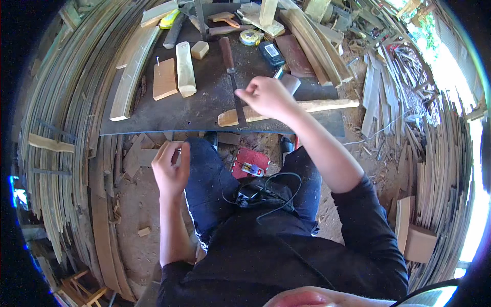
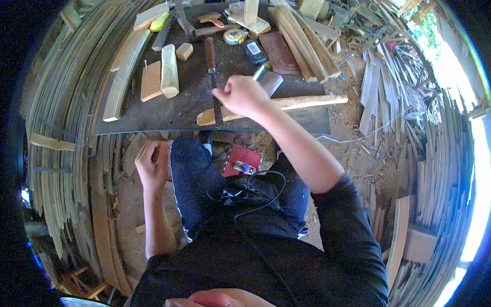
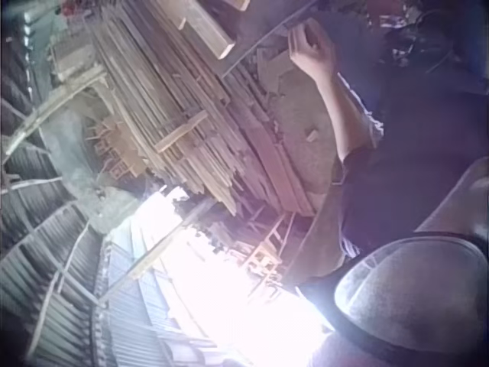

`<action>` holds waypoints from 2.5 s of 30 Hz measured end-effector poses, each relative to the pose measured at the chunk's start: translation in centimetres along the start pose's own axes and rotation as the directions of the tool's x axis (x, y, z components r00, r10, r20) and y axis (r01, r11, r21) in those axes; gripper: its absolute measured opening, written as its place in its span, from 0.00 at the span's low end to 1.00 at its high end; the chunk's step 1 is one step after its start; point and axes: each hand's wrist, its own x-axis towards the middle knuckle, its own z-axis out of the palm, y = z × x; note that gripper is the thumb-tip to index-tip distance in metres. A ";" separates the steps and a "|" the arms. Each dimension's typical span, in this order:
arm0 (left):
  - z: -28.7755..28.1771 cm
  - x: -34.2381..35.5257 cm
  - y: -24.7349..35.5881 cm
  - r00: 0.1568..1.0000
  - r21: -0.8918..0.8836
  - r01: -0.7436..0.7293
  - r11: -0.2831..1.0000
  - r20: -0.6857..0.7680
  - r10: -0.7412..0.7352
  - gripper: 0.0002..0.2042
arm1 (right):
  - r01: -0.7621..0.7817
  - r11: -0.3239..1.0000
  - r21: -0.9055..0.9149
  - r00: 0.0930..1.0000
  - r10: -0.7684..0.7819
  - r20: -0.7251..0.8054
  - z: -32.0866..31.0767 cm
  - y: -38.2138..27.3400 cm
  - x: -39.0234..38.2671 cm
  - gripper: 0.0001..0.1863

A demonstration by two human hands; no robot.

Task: The person carves a long, thin piece of wood using a chisel, repeatedly shaving off thin layers to shape the wood. The person holds the wood with one hand and uses the chisel with the other, working on a cluttered workbench in a workshop.

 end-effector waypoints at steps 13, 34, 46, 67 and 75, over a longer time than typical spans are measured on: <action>8.0 5.0 3.7 0.954 0.265 -0.253 0.931 0.231 0.193 0.21 | 0.177 0.840 0.512 0.967 -0.052 -0.250 -3.0 -1.3 -2.8 0.17; 9.8 6.9 7.1 0.919 0.361 -0.273 0.891 0.370 0.132 0.16 | 0.560 -0.168 0.812 0.794 0.387 -0.468 -7.2 17.9 -24.7 0.22; 5.9 9.3 4.9 0.895 0.295 -0.339 0.893 0.394 0.209 0.21 | 0.722 0.035 0.691 0.645 0.325 -0.691 -10.0 18.0 -19.7 0.25; 21.4 8.6 13.7 0.668 -0.110 -0.549 0.829 0.539 0.514 0.12 | 0.689 -0.109 0.716 0.505 0.782 -0.367 -7.8 17.7 -11.1 0.24; 21.1 8.5 13.5 0.658 -0.153 -0.538 0.829 0.539 0.526 0.12 | 0.729 -0.143 0.670 0.487 0.796 -0.360 -8.0 17.6 -12.3 0.24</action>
